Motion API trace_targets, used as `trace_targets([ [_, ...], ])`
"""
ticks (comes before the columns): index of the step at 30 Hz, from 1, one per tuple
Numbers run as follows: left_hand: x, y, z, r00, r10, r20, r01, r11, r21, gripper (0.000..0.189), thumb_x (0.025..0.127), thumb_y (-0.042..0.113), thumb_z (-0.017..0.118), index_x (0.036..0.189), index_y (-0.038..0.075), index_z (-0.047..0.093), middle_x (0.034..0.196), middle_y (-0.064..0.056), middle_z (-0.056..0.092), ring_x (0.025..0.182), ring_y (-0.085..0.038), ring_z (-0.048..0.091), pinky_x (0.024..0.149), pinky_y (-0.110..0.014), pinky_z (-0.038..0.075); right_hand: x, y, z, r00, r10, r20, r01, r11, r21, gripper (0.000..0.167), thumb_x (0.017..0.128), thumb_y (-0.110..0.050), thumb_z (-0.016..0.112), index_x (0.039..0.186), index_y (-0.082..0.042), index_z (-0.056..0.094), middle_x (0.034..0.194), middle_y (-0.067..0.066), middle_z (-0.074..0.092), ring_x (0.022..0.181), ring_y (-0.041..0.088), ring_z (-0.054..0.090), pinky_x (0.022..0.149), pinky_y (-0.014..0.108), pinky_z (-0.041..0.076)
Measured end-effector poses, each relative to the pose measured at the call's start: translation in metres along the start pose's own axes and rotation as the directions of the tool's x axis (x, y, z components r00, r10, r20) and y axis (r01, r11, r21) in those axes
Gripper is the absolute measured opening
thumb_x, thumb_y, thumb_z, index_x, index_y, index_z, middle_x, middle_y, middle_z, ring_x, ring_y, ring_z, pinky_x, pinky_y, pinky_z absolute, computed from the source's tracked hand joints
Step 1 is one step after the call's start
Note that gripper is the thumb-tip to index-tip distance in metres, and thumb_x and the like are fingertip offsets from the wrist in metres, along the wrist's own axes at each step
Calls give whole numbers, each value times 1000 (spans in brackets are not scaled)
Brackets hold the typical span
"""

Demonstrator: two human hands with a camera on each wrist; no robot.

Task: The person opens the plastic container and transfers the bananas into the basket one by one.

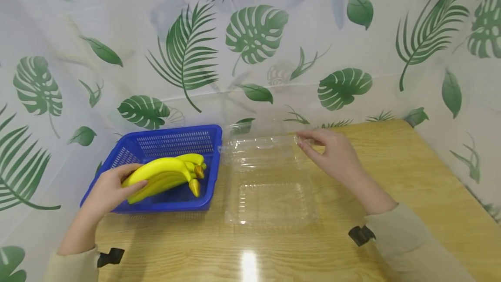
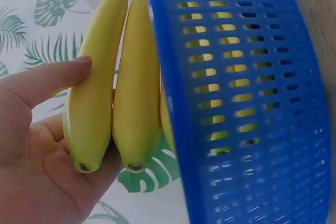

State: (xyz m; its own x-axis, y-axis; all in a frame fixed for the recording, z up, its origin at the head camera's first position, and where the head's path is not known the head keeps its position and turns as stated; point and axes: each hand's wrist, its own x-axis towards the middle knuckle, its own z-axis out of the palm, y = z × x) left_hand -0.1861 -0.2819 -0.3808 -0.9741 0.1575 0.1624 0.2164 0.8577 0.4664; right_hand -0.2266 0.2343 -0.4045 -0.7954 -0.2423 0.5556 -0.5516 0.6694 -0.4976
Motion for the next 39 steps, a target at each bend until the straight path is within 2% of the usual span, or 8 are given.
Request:
trace_targets([
  [13,4,-15,15,997,-33,72,33,999,5,48,98,22,77,138,-2,66,124,-21,75,95,-25,65,81,-37,56,-1,2,1,1000,-21,-15,21,1000,-3,27,101,-14,73,127,-9,77,117,10,81,101,31,78,85,-1,47],
  [21,8,-21,17,995,-23,95,19,999,35,50,98,22,78,138,-5,66,129,-26,73,102,-31,69,88,-47,60,-1,1,0,1000,-11,-15,11,1000,1,27,101,-14,74,127,-10,77,116,9,82,101,32,78,83,-2,45],
  [26,12,-25,14,993,-9,122,3,998,56,48,96,21,79,134,-7,67,125,-26,74,100,-30,69,89,-49,61,-1,0,-1,1000,-12,-8,12,1000,-3,27,101,-14,73,127,-10,77,116,9,82,101,32,79,83,0,46],
  [32,19,-29,10,985,12,174,-26,997,78,46,94,20,82,129,-7,69,115,-22,76,90,-25,66,80,-42,59,-2,-1,-1,1000,0,-7,0,1000,-6,27,101,-16,73,127,-11,77,117,9,81,103,32,78,84,1,47],
  [34,22,-31,9,981,20,191,-32,997,65,45,93,16,82,129,-8,69,117,-24,76,93,-30,70,82,-45,62,-2,-1,-1,1000,-2,-7,2,1000,-3,27,102,-16,73,127,-10,77,117,9,81,103,32,78,84,-1,46],
  [36,24,-33,9,978,19,208,-28,999,42,43,94,12,80,130,-9,69,122,-26,75,102,-37,73,90,-50,64,-2,-2,-2,1000,-9,-7,9,1000,-1,27,102,-15,73,128,-10,77,117,9,81,103,31,78,85,-2,45],
  [39,26,-34,8,974,11,227,-16,1000,17,43,95,9,78,132,-10,67,130,-30,71,117,-46,71,99,-55,62,-2,-1,-2,1000,-15,-8,15,1000,-2,27,102,-15,73,128,-11,77,117,9,81,103,31,77,85,-1,46],
])
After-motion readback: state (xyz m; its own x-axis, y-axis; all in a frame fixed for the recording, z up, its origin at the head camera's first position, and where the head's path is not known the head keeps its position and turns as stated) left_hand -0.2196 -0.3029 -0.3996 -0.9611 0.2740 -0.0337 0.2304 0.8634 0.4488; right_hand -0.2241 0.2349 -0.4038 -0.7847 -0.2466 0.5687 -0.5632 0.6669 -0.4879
